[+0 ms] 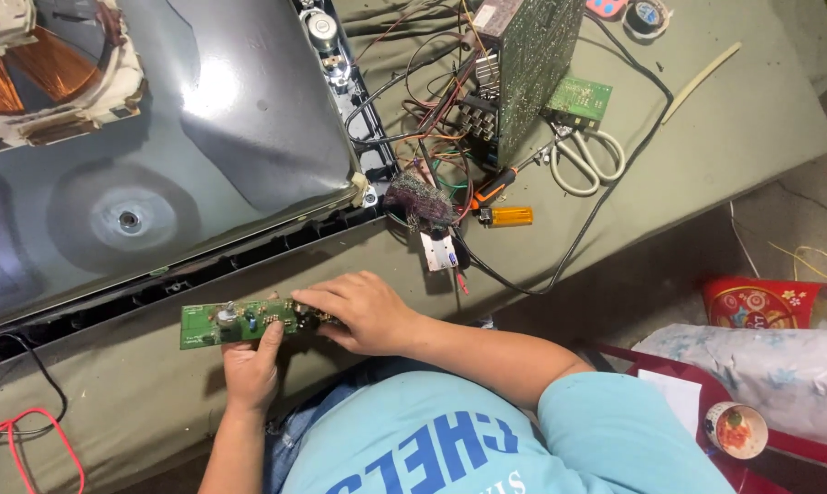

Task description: The person handles a green circuit board, moving it around a cluttered workbench before placing it down. They then use a multimeter with red and black probes to test various points on the circuit board, holding the probes against the board's surface for an extended period.

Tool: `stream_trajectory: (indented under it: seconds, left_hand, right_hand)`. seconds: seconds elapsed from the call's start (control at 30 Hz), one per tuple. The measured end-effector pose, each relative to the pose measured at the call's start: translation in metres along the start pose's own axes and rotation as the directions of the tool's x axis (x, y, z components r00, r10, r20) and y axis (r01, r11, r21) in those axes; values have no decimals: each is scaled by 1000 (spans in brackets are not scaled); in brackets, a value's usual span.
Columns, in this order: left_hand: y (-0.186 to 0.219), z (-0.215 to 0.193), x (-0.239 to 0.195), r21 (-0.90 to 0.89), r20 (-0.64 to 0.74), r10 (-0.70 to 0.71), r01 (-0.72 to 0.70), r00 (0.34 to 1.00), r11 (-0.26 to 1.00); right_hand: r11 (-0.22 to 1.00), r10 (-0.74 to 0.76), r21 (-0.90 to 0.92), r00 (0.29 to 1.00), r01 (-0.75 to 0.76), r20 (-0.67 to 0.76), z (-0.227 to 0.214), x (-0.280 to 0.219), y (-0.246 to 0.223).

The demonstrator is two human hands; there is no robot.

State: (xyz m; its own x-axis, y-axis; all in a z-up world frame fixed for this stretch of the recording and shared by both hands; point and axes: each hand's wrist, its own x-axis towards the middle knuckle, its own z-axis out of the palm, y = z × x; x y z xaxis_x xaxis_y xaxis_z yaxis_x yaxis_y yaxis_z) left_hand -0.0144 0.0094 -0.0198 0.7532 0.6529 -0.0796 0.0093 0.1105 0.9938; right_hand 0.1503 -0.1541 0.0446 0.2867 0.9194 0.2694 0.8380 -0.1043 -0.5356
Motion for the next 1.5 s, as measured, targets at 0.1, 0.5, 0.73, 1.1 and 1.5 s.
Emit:
stream_trajectory:
  seconds: [0.1, 0.5, 0.73, 1.1, 1.5]
  left_hand:
    - [0, -3, -1, -3, 1, -54, 54, 999, 999]
    - [-47, -23, -2, 8, 95, 8, -8, 995, 1000]
    - [5, 2, -5, -160, 207, -5, 39, 978, 986]
    - [7, 11, -5, -91, 109, -11, 21, 994, 996]
    - [12, 14, -4, -9, 98, 8, -7, 995, 1000]
  right_hand:
    - [999, 2, 45, 1000, -1, -28, 4, -2, 1]
    - [964, 1, 263, 987, 41, -159, -21, -8, -12]
    - [947, -41, 229, 791, 226, -611, -100, -41, 39]
    - [580, 810, 811, 169, -81, -562, -174, -121, 160]
    - [245, 862, 648, -145, -721, -487, -228, -108, 148]
